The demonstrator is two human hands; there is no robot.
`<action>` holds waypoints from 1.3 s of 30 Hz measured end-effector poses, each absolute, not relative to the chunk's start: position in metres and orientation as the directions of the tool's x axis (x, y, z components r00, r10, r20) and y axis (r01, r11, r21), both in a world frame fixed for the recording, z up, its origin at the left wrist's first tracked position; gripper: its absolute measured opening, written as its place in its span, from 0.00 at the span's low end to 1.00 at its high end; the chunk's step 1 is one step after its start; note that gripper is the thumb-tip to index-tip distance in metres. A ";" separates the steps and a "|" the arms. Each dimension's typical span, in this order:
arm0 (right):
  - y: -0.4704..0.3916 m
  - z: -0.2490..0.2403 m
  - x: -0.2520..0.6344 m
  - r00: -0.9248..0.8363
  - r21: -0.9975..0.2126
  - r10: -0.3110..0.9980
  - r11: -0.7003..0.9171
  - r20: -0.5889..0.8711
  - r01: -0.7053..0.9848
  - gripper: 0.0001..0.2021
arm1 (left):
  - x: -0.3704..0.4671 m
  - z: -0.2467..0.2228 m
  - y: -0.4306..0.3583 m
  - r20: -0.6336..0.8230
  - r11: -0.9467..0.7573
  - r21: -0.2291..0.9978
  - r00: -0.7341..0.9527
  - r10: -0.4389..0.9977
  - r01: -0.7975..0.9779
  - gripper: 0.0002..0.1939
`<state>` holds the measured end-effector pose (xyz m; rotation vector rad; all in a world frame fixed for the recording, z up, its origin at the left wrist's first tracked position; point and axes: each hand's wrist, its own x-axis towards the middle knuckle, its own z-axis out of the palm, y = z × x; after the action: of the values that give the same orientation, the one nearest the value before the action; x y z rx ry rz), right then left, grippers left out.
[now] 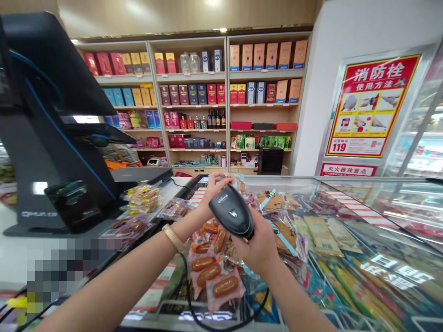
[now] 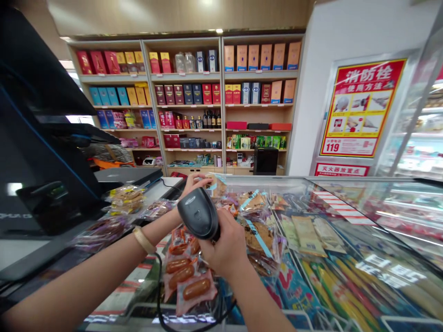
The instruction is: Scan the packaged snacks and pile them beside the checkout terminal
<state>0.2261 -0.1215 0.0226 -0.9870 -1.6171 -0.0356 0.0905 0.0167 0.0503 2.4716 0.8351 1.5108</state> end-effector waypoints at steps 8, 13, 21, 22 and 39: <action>-0.124 0.020 0.226 -0.051 -0.497 0.657 0.616 0.752 0.611 0.15 | 0.018 0.049 -0.017 0.963 -0.683 -0.005 0.189 0.194 0.730 0.26; -0.127 0.017 0.219 -0.149 -0.489 0.672 0.655 0.725 0.577 0.13 | 0.003 0.043 -0.030 0.971 -0.559 -0.043 0.167 0.173 0.828 0.28; -0.129 0.019 0.216 -0.167 -0.516 0.692 0.656 0.702 0.551 0.08 | -0.001 0.034 -0.032 0.966 -0.563 -0.085 0.206 0.154 0.822 0.28; -0.128 0.018 0.217 -0.168 -0.512 0.690 0.657 0.704 0.553 0.09 | -0.001 0.033 -0.032 0.966 -0.562 -0.073 0.199 0.166 0.824 0.28; -0.123 0.008 0.224 -0.137 -0.464 0.678 0.622 0.722 0.630 0.14 | -0.099 0.042 -0.037 0.833 -0.377 0.344 -0.094 0.545 0.860 0.25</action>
<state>0.2242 -0.1232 0.0077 -1.0531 -1.8281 0.0587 -0.0994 -0.0370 0.0425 2.2886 1.8742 1.7796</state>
